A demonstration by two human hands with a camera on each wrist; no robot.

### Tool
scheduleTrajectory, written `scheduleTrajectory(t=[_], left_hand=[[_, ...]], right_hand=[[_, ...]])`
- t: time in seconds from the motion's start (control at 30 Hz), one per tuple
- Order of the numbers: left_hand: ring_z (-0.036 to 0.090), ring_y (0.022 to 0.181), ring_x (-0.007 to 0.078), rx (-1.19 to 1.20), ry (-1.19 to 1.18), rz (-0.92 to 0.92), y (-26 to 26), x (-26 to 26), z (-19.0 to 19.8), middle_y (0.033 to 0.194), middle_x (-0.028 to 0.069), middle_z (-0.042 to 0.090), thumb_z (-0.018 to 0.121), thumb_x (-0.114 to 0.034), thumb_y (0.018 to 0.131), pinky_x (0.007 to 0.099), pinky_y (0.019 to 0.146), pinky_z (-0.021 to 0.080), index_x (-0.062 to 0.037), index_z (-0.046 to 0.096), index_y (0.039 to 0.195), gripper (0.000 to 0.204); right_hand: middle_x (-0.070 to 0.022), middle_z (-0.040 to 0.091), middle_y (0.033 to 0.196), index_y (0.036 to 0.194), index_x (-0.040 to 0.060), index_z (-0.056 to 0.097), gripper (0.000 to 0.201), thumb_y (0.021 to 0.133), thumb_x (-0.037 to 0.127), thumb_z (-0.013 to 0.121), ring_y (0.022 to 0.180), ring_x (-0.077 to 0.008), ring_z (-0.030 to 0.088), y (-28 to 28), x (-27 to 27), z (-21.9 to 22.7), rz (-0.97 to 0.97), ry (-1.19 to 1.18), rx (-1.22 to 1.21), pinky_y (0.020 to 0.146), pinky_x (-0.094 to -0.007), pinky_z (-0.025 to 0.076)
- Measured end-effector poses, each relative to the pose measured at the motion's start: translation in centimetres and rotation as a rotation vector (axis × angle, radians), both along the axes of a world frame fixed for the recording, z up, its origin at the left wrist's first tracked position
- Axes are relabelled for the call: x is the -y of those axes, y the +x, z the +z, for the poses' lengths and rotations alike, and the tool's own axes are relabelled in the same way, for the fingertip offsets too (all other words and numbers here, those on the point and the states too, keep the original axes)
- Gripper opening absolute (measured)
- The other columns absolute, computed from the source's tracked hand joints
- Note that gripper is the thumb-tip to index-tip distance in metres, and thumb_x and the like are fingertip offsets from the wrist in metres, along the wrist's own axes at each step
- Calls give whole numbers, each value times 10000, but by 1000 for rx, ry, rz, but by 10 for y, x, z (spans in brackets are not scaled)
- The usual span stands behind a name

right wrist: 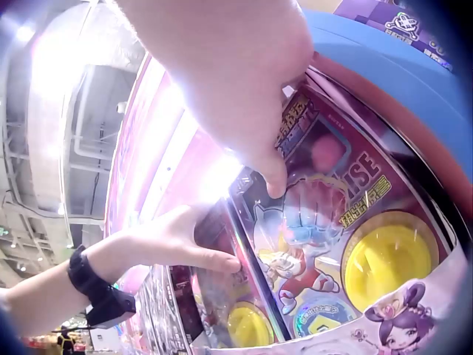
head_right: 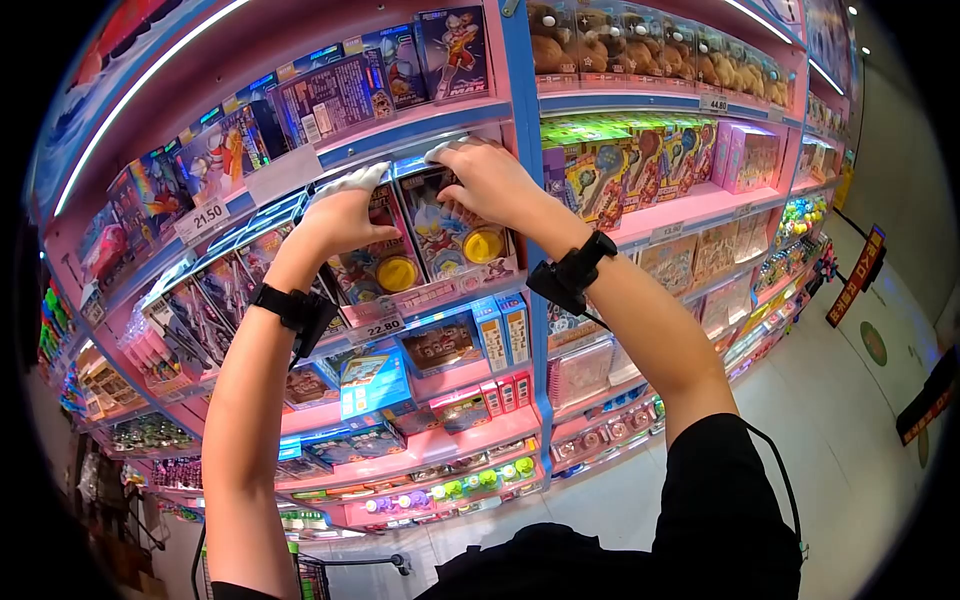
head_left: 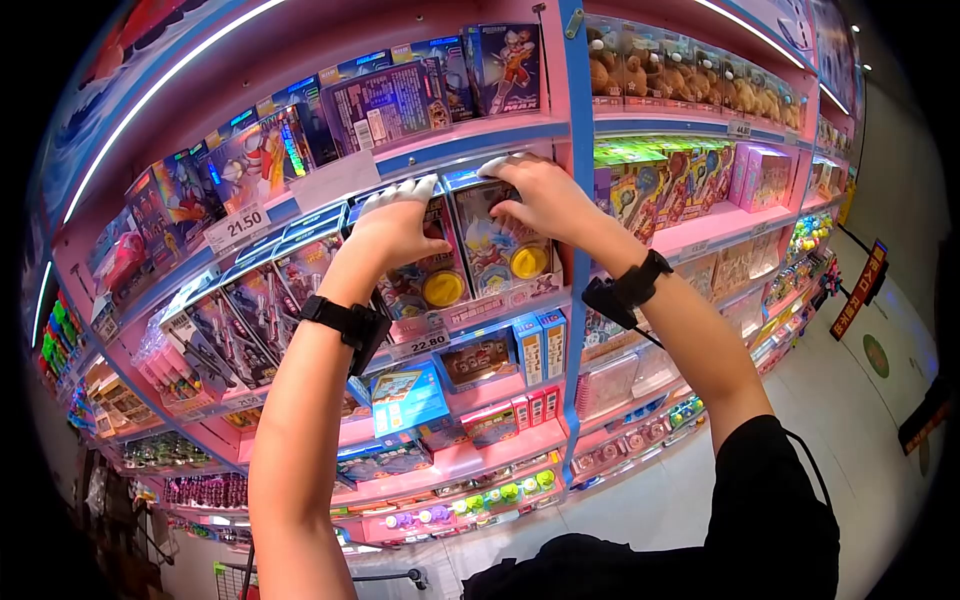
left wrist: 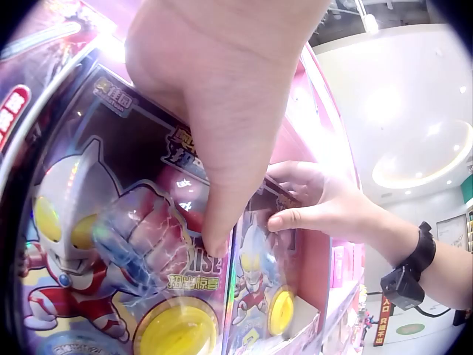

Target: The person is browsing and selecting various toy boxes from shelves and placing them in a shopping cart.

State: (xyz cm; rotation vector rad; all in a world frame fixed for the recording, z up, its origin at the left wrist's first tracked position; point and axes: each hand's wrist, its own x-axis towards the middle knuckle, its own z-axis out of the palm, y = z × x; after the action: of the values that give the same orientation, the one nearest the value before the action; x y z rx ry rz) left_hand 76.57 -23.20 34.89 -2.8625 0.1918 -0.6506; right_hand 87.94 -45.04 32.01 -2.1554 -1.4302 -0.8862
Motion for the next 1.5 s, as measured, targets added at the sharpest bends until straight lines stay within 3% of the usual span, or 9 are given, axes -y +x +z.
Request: scheduleTrajectory(t=[0.2, 0.3, 0.4, 0.57, 0.8, 0.93, 1.03, 1.3, 1.5], left_hand=[[523, 1259, 383, -45, -69, 6, -5, 4, 6, 1367, 237, 540, 792, -502, 725, 416, 1040, 441, -50, 341, 1490, 997], [527, 1259, 368, 22, -68, -15, -1, 0, 0, 1367, 219, 542, 787, -546, 718, 423, 1041, 438, -48, 366, 1474, 998], [542, 1242, 362, 54, -55, -19, -1, 1, -4, 1354, 206, 553, 784, -559, 719, 427, 1035, 442, -47, 381, 1464, 991], [577, 1195, 356, 32, -65, -12, -4, 3, -1, 1301, 201, 590, 781, -546, 728, 424, 1018, 454, -45, 391, 1456, 966], [532, 1259, 395, -112, -176, 72, -7, 10, 10, 1352, 286, 534, 579, -708, 825, 434, 1055, 431, 8, 408, 1437, 958], [515, 1269, 401, 223, 171, -1, -4, 5, -7, 1402, 279, 488, 571, -685, 851, 464, 1040, 440, 25, 414, 1425, 927], [508, 1270, 398, -11, 41, 91, -13, 20, 9, 1392, 264, 501, 577, -669, 857, 474, 1043, 430, 25, 433, 1409, 899], [541, 1164, 308, 627, 196, -253, -42, 21, -42, 1195, 148, 592, 714, -209, 802, 434, 1004, 410, -21, 577, 1182, 446], [499, 1206, 351, 713, 176, -119, -47, 13, -59, 1240, 172, 554, 697, -109, 758, 469, 1069, 365, 10, 546, 1203, 485]], right_hand=[[-227, 540, 1331, 1368, 26, 465, 912, 672, 492, 827, 1256, -393, 486, -13, -7, -6, -155, -30, 233, 1064, -487, 364], [-223, 541, 1337, 1388, 23, 451, 954, 660, 511, 828, 1266, -381, 485, -13, -10, -2, -212, -122, 241, 1067, -494, 361], [-207, 543, 1348, 1403, 20, 439, 985, 649, 519, 830, 1282, -370, 480, -43, -15, 25, -236, -250, -37, 1067, -508, 354], [-143, 559, 1313, 1365, 30, 476, 960, 616, 496, 853, 1248, -345, 508, -17, -28, 4, -143, -162, 140, 1060, -522, 372], [-122, 575, 1252, 1340, 61, 487, 900, 628, 468, 856, 1213, -332, 522, -21, -27, 0, -142, -127, 206, 1029, -503, 390], [-124, 577, 1246, 1334, 64, 491, 900, 624, 479, 856, 1206, -332, 528, -21, -25, -1, -145, -98, 226, 1028, -504, 393], [-124, 576, 1254, 1333, 65, 494, 896, 627, 483, 854, 1196, -333, 537, -21, -26, 2, -148, -136, 174, 1027, -506, 398], [-228, 518, 1374, 1413, -30, 425, 967, 731, 575, 748, 1288, -397, 481, -34, -17, 12, -140, -212, 113, 1085, -503, 373], [-291, 571, 1277, 1394, -79, 410, 1017, 757, 663, 690, 1233, -407, 533, -32, -52, 24, -14, -264, 153, 1069, -514, 385]])
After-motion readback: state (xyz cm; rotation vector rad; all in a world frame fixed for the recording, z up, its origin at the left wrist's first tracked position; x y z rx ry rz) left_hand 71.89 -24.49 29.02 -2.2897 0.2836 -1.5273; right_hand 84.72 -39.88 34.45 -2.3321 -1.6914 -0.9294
